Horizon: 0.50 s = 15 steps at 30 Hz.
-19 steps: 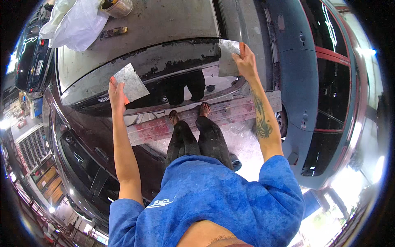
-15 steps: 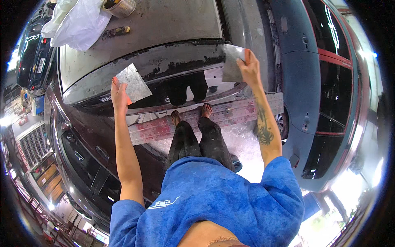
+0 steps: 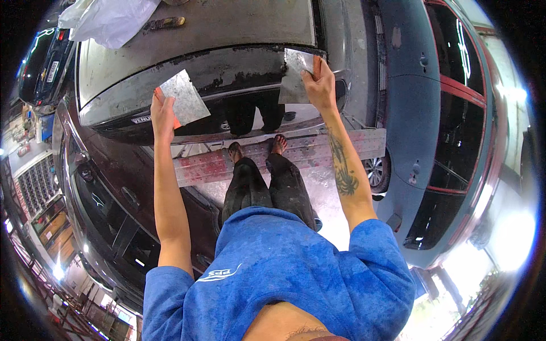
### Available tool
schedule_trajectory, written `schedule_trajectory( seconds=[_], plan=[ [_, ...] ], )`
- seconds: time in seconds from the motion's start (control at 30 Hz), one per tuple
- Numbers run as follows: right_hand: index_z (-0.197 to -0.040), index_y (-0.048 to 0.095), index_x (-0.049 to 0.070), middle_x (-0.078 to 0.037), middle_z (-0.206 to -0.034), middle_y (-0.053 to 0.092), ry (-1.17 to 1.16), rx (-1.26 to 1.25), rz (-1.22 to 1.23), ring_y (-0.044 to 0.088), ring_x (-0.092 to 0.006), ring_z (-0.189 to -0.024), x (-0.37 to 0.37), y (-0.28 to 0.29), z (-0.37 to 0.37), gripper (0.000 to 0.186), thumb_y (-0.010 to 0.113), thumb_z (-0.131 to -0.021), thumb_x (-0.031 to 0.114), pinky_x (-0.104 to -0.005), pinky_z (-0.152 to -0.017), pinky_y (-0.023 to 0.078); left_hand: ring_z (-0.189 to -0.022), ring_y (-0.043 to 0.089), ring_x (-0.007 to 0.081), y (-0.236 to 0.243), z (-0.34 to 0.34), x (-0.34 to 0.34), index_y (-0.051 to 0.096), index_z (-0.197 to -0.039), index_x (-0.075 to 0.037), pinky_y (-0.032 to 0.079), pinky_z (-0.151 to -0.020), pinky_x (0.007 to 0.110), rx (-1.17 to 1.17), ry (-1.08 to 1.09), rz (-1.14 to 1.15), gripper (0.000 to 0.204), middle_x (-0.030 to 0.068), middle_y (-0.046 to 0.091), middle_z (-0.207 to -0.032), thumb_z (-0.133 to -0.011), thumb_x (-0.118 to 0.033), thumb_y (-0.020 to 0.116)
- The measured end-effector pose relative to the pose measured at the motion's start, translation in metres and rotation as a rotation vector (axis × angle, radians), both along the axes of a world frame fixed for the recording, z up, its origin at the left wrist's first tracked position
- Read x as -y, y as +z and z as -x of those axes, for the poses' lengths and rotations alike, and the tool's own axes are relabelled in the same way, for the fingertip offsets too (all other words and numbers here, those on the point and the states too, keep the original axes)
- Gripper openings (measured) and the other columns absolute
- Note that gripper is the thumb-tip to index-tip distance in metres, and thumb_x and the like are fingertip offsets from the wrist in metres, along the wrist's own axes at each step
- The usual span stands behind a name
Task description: The person applies body filler to the rear trunk lid of a black car using a putty knife and a metal spreader. They spread the filler across the surface, smooth it, and scrape off excess material. The person works on the trunk lid while standing on a wooden plank.
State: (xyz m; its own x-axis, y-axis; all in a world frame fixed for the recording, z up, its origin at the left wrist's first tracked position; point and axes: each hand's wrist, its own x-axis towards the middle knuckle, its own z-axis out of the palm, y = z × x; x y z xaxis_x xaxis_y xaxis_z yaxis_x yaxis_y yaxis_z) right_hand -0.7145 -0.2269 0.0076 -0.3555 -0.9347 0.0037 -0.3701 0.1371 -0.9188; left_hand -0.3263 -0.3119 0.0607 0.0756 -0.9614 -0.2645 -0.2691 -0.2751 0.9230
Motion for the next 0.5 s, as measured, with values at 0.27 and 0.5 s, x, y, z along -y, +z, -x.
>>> schedule_trajectory(
  seconds=[0.27, 0.5],
  plan=[
    [-0.115, 0.056, -0.005, -0.009, -0.101, 0.065, -0.075, 0.252, 0.035, 0.061, -0.0135, -0.095, -0.019, 0.011, 0.009, 0.03, 0.061, -0.085, -0.004, -0.0278, -0.082, 0.05, -0.1, 0.055, 0.0146, -0.013, -0.009, 0.003, 0.052, -0.125, 0.002, 0.042, -0.09, 0.03, 0.024, 0.042, -0.06, 0.04, 0.0058, 0.058, -0.113, -0.087, -0.008, 0.053],
    [-0.111, 0.057, -0.006, -0.007, -0.096, 0.064, -0.076, 0.132, 0.094, 0.056, -0.0114, -0.088, 0.001, 0.003, -0.036, 0.034, 0.07, -0.082, 0.006, -0.026, -0.077, 0.047, -0.1, 0.055, 0.0137, -0.013, -0.005, 0.001, 0.053, -0.123, 0.001, 0.043, -0.09, 0.029, -0.106, 0.02, -0.002, 0.037, 0.0055, 0.059, -0.113, -0.087, -0.008, 0.053]
  ],
)
